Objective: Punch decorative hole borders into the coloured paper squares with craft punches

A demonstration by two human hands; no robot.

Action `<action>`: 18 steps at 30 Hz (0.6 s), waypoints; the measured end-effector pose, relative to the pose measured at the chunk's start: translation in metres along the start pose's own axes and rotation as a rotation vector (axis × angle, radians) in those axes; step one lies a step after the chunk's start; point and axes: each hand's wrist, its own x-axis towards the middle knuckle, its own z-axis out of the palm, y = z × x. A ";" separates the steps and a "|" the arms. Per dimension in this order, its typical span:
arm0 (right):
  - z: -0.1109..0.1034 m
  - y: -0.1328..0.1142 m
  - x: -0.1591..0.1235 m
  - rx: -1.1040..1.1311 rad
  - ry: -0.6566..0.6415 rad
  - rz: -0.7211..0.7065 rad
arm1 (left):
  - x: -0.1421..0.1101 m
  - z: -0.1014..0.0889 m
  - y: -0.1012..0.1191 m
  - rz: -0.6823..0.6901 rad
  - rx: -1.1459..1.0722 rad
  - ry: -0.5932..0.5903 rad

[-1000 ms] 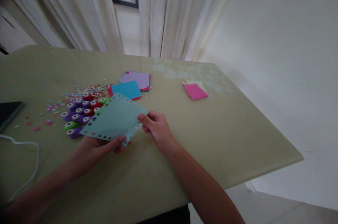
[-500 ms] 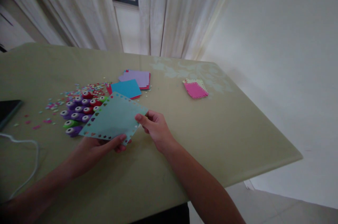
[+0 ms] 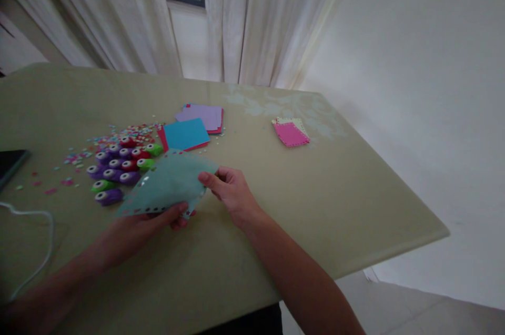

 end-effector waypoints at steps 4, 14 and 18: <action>-0.003 0.003 0.003 0.054 -0.022 0.002 | 0.000 -0.002 0.001 0.021 0.002 0.002; -0.028 -0.001 0.018 -0.373 0.220 -0.275 | 0.000 -0.004 0.011 0.049 -0.098 0.098; -0.031 0.007 0.020 -0.707 0.193 -0.322 | 0.001 -0.006 0.009 0.077 -0.090 0.140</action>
